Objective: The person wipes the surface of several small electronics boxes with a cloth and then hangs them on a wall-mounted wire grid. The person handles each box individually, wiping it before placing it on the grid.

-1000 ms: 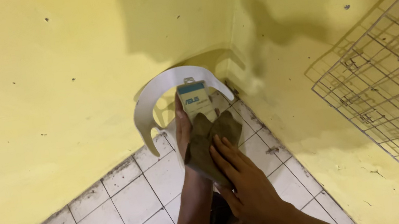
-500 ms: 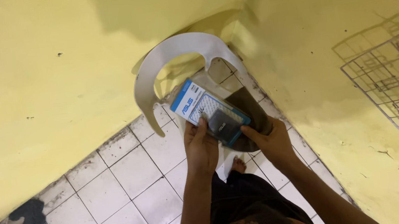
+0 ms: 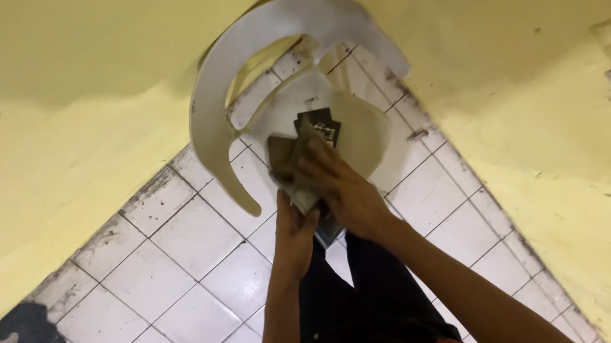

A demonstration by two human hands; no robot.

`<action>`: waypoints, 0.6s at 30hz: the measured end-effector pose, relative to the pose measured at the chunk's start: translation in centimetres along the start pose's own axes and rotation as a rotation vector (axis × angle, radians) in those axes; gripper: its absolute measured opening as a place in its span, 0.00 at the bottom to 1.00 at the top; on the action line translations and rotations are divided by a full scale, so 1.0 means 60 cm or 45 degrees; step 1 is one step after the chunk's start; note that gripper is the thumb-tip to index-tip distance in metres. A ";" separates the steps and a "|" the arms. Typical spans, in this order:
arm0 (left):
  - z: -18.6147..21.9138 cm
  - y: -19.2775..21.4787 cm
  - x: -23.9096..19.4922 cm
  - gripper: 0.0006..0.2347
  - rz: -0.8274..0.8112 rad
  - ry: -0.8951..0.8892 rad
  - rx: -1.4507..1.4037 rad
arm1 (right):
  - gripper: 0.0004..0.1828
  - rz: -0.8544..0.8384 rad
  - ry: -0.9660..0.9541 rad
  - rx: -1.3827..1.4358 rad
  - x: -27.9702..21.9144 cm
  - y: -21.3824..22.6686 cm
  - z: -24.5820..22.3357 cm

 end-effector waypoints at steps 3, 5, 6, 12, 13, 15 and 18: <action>-0.060 0.052 0.015 0.30 0.131 0.245 0.043 | 0.24 0.229 -0.558 0.348 0.045 -0.089 0.206; -0.084 0.081 0.019 0.29 0.189 0.327 0.108 | 0.25 0.222 -0.669 0.204 0.062 -0.144 0.314; -0.093 0.094 0.023 0.28 0.208 0.336 0.126 | 0.26 0.199 -0.727 0.267 0.070 -0.170 0.364; -0.109 0.117 0.001 0.27 0.213 0.416 0.212 | 0.34 0.145 -0.638 0.312 0.044 -0.209 0.480; -0.102 0.106 0.007 0.28 0.185 0.417 0.248 | 0.36 0.216 -0.522 0.224 0.044 -0.174 0.471; -0.083 0.072 0.015 0.28 0.115 0.421 0.256 | 0.38 0.214 -0.557 0.151 0.020 -0.116 0.445; -0.047 -0.016 0.010 0.26 -0.040 0.425 0.238 | 0.36 -0.017 -1.159 0.458 -0.089 -0.052 0.393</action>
Point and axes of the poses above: each hand's wrist, its own x-axis towards the middle knuckle, its own y-axis out of the back of the hand, z = x × y, the point moved 6 cm from there along x, towards the middle knuckle, and after that the axes turned 2 degrees about x, right-handed, at the moved point
